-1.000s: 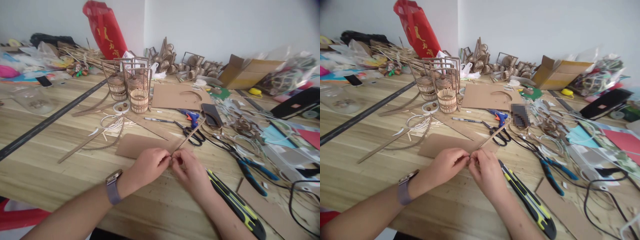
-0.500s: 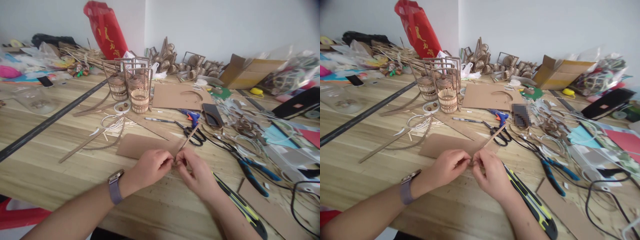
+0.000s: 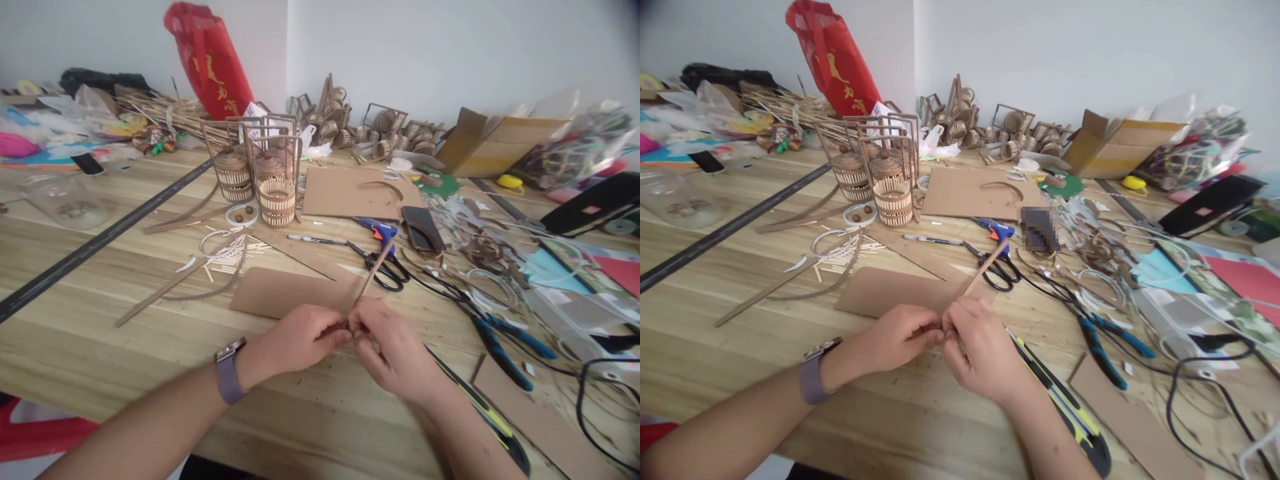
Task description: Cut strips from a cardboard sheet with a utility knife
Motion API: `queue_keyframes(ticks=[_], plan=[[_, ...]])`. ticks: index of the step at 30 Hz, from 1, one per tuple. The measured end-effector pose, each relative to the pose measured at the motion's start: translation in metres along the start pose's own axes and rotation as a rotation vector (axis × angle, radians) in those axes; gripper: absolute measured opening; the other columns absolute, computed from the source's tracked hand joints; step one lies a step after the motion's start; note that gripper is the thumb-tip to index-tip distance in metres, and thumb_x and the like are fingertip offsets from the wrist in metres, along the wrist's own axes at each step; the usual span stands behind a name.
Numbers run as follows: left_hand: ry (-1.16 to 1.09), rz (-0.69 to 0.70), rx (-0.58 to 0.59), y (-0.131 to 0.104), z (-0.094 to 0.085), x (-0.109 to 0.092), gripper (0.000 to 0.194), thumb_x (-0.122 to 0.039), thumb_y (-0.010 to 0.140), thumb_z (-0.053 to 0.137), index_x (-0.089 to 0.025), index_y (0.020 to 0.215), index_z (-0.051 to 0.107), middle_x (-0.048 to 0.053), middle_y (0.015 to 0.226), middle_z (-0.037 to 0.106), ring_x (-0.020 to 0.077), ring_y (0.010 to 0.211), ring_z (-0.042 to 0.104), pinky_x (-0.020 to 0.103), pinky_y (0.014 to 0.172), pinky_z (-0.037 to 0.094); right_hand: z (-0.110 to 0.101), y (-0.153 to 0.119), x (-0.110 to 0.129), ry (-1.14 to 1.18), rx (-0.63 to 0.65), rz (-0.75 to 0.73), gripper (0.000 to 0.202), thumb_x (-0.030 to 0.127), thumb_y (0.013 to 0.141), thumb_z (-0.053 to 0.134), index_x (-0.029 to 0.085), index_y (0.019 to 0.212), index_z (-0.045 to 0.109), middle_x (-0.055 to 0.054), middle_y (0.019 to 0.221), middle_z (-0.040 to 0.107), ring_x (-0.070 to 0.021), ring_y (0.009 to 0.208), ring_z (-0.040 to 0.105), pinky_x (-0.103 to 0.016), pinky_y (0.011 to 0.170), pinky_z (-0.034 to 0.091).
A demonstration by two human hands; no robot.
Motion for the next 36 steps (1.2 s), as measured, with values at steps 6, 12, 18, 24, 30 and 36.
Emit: queue_keyframes(ticks=[6,12,18,24,30,36], plan=[[-0.217,-0.177,0.111,-0.002,0.014,0.013,0.030,-0.033,0.096,0.050,-0.018,0.070,0.054,0.000,0.066,0.061,0.0139,0.062,0.058,0.023,0.059,0.041,0.005,0.000,0.008,-0.115,0.018,-0.101,0.015,0.010,0.082,0.044,0.022,0.073,0.048,-0.003,0.071,0.054,-0.0186,0.069,0.050,-0.033,0.062,0.039],[-0.578,-0.271,0.017,-0.001,0.009,0.019,0.044,-0.059,0.092,0.053,-0.017,0.078,0.055,0.001,0.067,0.062,0.0143,0.061,0.062,0.026,0.062,0.050,-0.010,-0.001,0.005,-0.040,-0.197,-0.092,0.010,0.020,0.092,0.058,0.020,0.101,0.063,-0.009,0.097,0.067,-0.0212,0.090,0.065,-0.036,0.075,0.055],[-0.443,-0.125,-0.053,-0.003,-0.001,0.001,0.039,-0.046,0.097,0.047,-0.016,0.075,0.057,0.003,0.071,0.062,0.0138,0.066,0.062,0.024,0.063,0.049,-0.022,-0.003,0.007,0.019,-0.328,-0.098,0.014,0.011,0.089,0.061,0.023,0.096,0.063,-0.006,0.092,0.071,-0.0199,0.090,0.067,-0.035,0.078,0.056],[-0.230,-0.100,-0.107,-0.007,-0.005,-0.001,0.032,-0.030,0.097,0.044,-0.018,0.069,0.053,-0.001,0.064,0.058,0.0122,0.060,0.057,0.022,0.057,0.040,-0.025,-0.001,0.012,0.028,-0.340,-0.091,0.016,0.009,0.089,0.059,0.024,0.095,0.062,-0.003,0.085,0.072,-0.0196,0.082,0.069,-0.035,0.073,0.056],[-0.151,0.008,-0.121,-0.007,-0.008,-0.010,0.026,-0.022,0.093,0.043,-0.019,0.068,0.050,-0.002,0.066,0.053,0.0115,0.062,0.051,0.022,0.059,0.036,-0.025,-0.004,0.008,0.034,-0.328,-0.027,0.014,0.011,0.092,0.054,0.025,0.092,0.057,-0.002,0.083,0.070,-0.0172,0.081,0.068,-0.030,0.071,0.054],[-0.119,0.065,-0.072,-0.005,-0.008,-0.014,0.027,-0.027,0.094,0.043,-0.019,0.068,0.048,-0.002,0.066,0.050,0.0125,0.065,0.049,0.024,0.062,0.034,-0.026,-0.006,-0.001,0.074,-0.330,0.052,0.012,0.015,0.095,0.052,0.025,0.090,0.055,-0.001,0.082,0.069,-0.0145,0.079,0.067,-0.026,0.069,0.052]])
Point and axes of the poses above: each hand's wrist, its own y-axis towards the middle knuckle, its own z-axis out of the palm, x = y × z, the point moved 9 cm from there along y, towards the middle knuckle
